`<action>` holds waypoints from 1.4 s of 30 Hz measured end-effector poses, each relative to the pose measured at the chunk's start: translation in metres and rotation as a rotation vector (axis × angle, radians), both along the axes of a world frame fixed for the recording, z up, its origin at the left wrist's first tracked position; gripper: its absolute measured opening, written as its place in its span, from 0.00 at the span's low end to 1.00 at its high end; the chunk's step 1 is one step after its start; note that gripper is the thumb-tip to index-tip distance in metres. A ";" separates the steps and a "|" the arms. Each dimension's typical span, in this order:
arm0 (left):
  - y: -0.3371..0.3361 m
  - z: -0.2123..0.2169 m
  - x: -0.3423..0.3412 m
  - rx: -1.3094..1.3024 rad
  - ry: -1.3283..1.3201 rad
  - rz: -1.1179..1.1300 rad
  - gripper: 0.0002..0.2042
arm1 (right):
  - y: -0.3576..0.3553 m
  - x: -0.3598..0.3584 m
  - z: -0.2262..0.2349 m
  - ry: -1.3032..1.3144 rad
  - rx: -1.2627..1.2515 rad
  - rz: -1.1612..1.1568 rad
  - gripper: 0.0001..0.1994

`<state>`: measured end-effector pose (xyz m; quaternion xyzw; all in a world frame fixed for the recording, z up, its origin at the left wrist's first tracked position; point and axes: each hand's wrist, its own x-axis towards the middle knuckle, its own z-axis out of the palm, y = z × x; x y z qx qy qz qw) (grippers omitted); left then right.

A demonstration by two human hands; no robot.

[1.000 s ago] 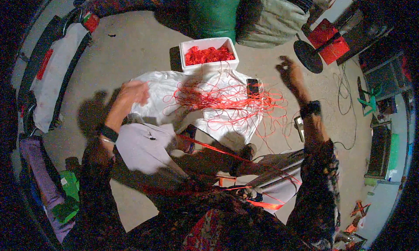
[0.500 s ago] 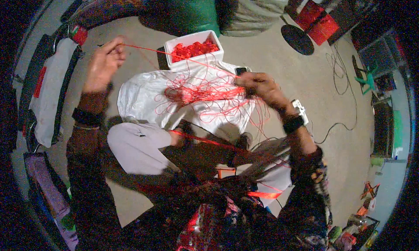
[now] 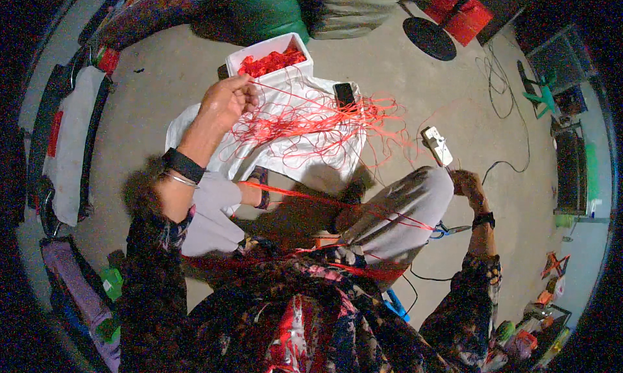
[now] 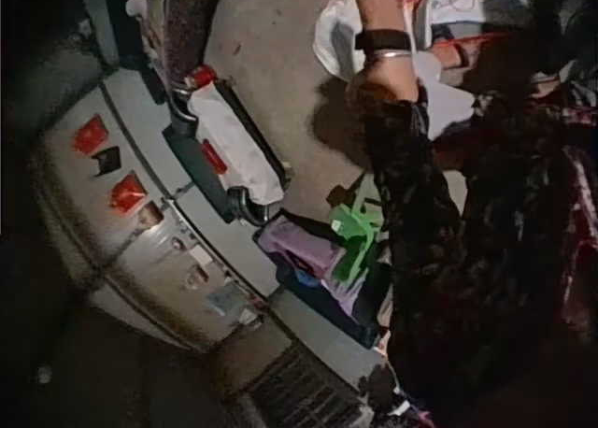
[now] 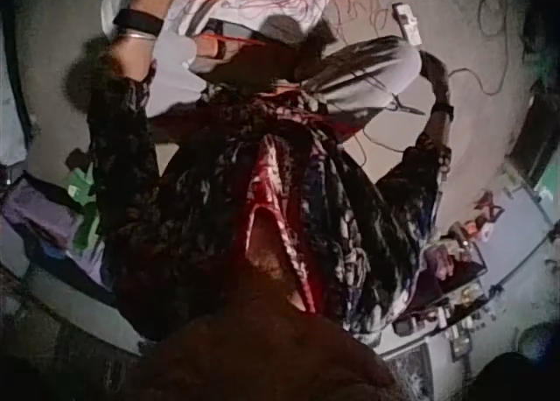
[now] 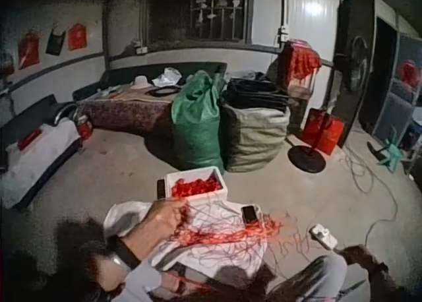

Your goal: The recorder winds a long red thread onto a plastic bottle which is used to bundle tissue packs.

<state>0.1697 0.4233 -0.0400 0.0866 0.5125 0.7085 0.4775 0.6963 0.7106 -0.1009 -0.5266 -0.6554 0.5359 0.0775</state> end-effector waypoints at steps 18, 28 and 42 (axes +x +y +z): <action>-0.102 -0.034 -0.104 -0.713 1.340 -0.107 0.07 | -0.175 -0.127 0.260 0.643 -0.208 0.318 0.19; -0.050 0.156 0.142 0.402 0.370 -0.667 0.21 | -0.213 -0.273 0.272 0.781 -0.218 0.416 0.16; -0.170 0.099 0.062 0.032 0.382 -0.270 0.13 | 0.046 -0.186 0.292 1.230 -0.212 0.183 0.11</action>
